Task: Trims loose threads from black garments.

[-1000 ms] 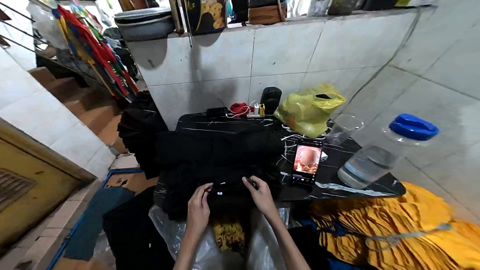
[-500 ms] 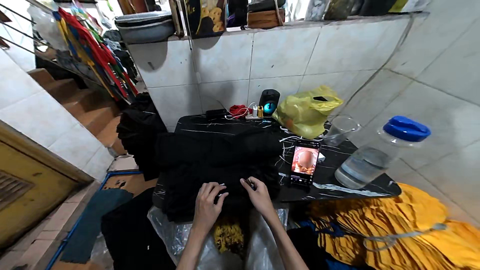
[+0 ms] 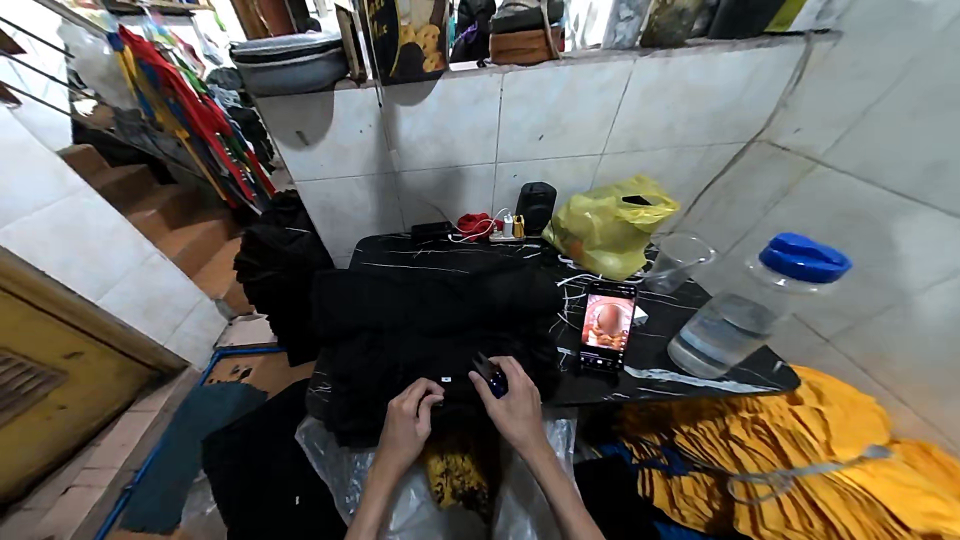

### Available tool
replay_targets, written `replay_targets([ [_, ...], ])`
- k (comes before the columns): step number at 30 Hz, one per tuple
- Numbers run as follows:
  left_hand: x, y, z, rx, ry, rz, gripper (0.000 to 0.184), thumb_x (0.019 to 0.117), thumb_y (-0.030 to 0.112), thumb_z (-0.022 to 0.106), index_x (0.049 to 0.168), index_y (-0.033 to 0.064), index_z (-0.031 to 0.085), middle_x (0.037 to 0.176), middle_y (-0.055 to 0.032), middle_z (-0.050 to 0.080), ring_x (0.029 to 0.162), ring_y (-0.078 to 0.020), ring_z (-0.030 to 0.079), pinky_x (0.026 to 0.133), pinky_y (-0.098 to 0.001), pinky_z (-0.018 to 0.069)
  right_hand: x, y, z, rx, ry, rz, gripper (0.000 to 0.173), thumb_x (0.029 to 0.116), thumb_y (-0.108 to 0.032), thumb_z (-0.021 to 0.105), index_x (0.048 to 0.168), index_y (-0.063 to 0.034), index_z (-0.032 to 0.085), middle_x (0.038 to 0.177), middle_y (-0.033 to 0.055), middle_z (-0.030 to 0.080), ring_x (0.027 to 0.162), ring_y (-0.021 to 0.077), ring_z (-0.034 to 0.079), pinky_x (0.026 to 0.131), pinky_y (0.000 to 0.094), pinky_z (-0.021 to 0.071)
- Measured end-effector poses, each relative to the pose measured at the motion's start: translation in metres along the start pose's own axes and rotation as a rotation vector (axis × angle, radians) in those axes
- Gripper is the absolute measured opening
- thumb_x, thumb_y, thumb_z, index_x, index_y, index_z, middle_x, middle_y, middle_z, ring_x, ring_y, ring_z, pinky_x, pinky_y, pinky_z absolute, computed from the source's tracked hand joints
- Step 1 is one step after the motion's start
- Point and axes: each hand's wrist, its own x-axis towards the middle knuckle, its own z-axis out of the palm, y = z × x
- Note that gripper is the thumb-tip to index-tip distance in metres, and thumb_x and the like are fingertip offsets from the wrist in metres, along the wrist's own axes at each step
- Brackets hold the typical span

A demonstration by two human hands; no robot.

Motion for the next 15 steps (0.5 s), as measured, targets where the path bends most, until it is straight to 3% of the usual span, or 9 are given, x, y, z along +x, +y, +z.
replay_targets([
  [3,0.001,-0.002,-0.003,-0.034,0.013,-0.009,0.014,0.1024,0.012,0.058,0.103,0.0086,0.071,0.107,0.0019,0.074,0.099,-0.0079,0.072,0.092,-0.0276,0.0611,-0.012,-0.011,-0.008,-0.136,-0.006,-0.216,0.045,0.099,-0.052,0.06,0.112,-0.0113,0.073,0.097,0.0039,0.07,0.072,0.017,0.068,0.06,0.0389,0.0584],
  [6,0.001,-0.001,-0.003,-0.013,0.009,0.005,0.014,0.1021,0.013,0.059,0.103,0.0083,0.072,0.11,0.0007,0.073,0.104,-0.0083,0.071,0.094,-0.027,0.0596,-0.02,-0.03,-0.016,-0.266,-0.39,-0.167,0.044,0.1036,-0.047,0.053,0.121,-0.0103,0.069,0.1,0.0087,0.075,0.086,0.0275,0.074,0.076,0.0498,0.0597],
  [8,0.002,0.001,-0.002,-0.003,0.005,0.005,0.014,0.1016,0.014,0.06,0.101,0.0086,0.072,0.114,-0.0003,0.072,0.107,-0.0086,0.069,0.096,-0.027,0.0586,-0.021,-0.037,-0.011,-0.318,-0.547,-0.108,0.045,0.1066,-0.048,0.044,0.123,-0.0113,0.065,0.101,0.0104,0.073,0.091,0.0306,0.072,0.08,0.0515,0.0576],
  [12,-0.002,0.004,-0.003,-0.096,0.05,-0.001,0.011,0.0984,0.013,0.064,0.1,0.0073,0.073,0.115,-0.0037,0.07,0.107,-0.0122,0.068,0.093,-0.0286,0.0599,-0.022,-0.031,0.006,-0.364,-0.406,-0.133,0.047,0.109,-0.048,0.037,0.114,-0.0128,0.069,0.089,0.0091,0.072,0.08,0.0294,0.073,0.069,0.0489,0.0583],
  [15,-0.01,0.015,-0.014,-0.188,-0.149,-0.089,0.015,0.1005,0.018,0.064,0.097,0.0092,0.075,0.094,0.0011,0.073,0.08,-0.0064,0.07,0.074,-0.025,0.0616,-0.011,-0.018,-0.005,-0.362,-0.329,-0.149,0.043,0.1052,-0.045,0.049,0.122,-0.0112,0.069,0.101,0.0105,0.074,0.082,0.0305,0.073,0.072,0.0506,0.0598],
])
